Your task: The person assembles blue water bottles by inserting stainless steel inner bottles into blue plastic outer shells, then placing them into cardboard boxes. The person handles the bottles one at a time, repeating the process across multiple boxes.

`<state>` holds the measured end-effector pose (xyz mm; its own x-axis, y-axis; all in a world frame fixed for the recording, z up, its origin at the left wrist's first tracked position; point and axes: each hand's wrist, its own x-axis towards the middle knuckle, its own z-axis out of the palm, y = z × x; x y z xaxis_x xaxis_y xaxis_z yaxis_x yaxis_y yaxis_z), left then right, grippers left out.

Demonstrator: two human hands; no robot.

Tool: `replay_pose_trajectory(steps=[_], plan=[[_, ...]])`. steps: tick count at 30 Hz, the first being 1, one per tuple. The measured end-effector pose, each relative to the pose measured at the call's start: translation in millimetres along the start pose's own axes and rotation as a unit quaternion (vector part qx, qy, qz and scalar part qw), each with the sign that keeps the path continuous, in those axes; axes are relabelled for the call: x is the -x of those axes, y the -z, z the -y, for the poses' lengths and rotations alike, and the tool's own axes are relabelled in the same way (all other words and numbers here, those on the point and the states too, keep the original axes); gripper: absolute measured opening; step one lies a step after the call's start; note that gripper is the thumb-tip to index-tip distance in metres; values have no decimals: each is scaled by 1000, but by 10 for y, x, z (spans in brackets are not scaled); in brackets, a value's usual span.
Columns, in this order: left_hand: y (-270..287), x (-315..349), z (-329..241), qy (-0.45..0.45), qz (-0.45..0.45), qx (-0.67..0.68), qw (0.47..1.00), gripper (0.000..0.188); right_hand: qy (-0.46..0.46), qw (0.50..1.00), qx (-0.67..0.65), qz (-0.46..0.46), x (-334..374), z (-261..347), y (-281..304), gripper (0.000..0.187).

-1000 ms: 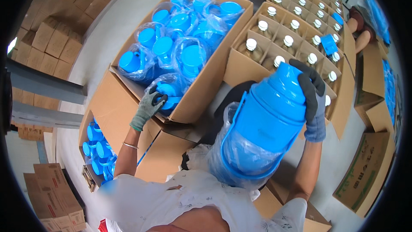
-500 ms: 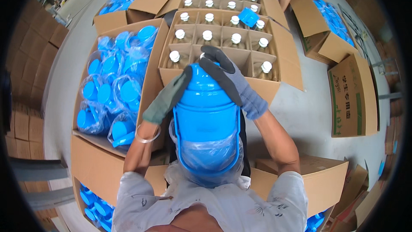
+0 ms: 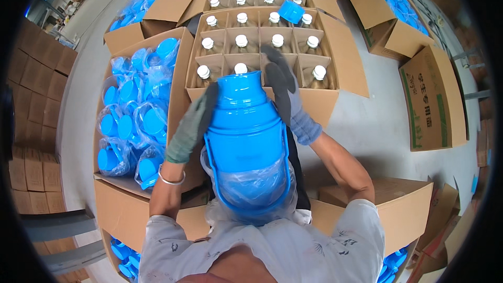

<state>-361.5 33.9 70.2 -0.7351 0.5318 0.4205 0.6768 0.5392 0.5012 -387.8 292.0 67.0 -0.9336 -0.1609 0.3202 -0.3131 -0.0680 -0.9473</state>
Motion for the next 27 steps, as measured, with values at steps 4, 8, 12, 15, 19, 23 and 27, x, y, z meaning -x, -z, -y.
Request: replay_pose_trajectory(steps=[4, 8, 12, 15, 19, 23, 27], plan=[[371, 87, 350, 189, -187, 449, 853, 38, 68, 976, -43, -203, 303, 481, 260, 62], [-438, 200, -9, 244, -162, 332, 897, 42, 111, 972, 168, -122, 345, 293, -382, 68], [-254, 49, 73, 186, -49, 270, 943, 47, 4, 997, 71, 6, 121, 371, -372, 64], [-120, 144, 67, 216, -16, 304, 928, 51, -74, 995, 46, 48, -48, 261, -191, 59], [-133, -37, 81, 304, -54, 450, 838, 54, 194, 968, 95, 123, -414, -315, 10, 41], [-595, 94, 669, 363, -245, 481, 759, 39, -105, 994, -8, -29, -523, -1006, 583, 50], [-661, 51, 585, 360, -276, 618, 643, 64, -181, 754, 620, -123, 95, -1850, 1826, 62]])
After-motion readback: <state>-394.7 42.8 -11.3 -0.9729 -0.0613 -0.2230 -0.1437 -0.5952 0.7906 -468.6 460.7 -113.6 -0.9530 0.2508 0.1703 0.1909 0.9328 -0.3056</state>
